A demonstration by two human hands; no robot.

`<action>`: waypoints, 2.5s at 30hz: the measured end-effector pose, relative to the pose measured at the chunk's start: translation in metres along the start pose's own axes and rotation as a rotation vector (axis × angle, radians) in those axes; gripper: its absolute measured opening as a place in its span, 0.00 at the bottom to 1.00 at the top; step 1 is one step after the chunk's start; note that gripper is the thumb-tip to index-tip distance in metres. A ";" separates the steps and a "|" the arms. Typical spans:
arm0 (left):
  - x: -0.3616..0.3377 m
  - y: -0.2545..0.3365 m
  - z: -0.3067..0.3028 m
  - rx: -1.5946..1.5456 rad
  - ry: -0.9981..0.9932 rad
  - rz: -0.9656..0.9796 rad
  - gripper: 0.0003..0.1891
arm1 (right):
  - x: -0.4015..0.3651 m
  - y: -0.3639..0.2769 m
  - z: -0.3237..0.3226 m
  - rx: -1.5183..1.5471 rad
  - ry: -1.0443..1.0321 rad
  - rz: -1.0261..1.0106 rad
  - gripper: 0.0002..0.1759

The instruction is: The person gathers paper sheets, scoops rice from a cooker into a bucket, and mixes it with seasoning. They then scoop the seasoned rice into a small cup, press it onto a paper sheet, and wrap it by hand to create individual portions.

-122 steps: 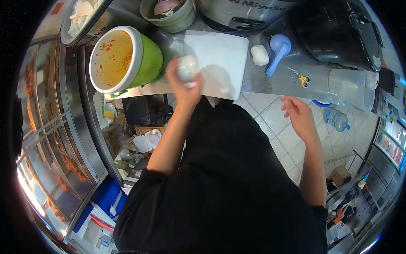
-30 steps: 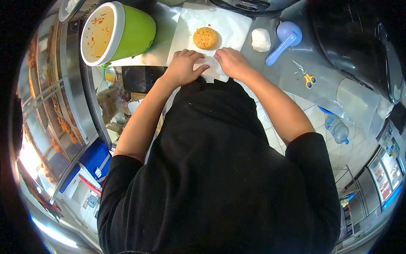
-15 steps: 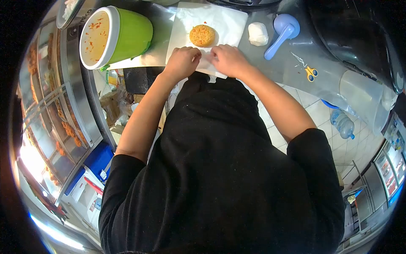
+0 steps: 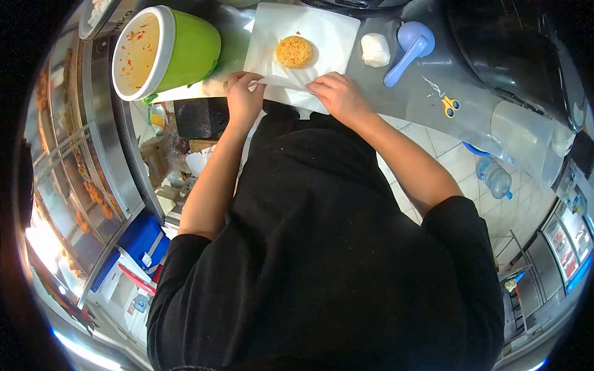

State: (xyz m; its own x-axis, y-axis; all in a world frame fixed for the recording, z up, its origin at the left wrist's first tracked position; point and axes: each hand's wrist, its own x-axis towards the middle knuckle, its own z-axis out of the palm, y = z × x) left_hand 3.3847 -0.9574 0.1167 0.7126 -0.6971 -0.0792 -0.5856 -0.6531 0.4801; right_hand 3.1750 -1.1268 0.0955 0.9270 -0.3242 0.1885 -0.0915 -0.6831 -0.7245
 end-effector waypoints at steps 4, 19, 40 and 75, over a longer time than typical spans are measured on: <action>-0.014 -0.008 0.011 -0.588 -0.010 -0.306 0.08 | -0.001 -0.006 -0.015 0.006 0.022 0.000 0.19; -0.033 -0.014 -0.010 -0.205 -0.133 0.616 0.10 | -0.021 0.034 -0.038 -0.029 -0.126 -0.149 0.09; 0.066 0.035 0.009 0.413 -0.135 0.040 0.17 | 0.079 0.026 -0.030 -0.598 -0.005 0.304 0.15; -0.030 0.026 0.004 0.093 -0.242 0.838 0.25 | 0.115 0.025 -0.036 -0.219 -0.158 0.068 0.24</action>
State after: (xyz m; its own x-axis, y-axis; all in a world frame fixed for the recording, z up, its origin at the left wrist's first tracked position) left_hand 3.3465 -0.9543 0.1286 -0.0613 -0.9950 0.0794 -0.9163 0.0876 0.3908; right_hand 3.2661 -1.2044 0.1231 0.9598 -0.2796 0.0265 -0.2156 -0.7939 -0.5685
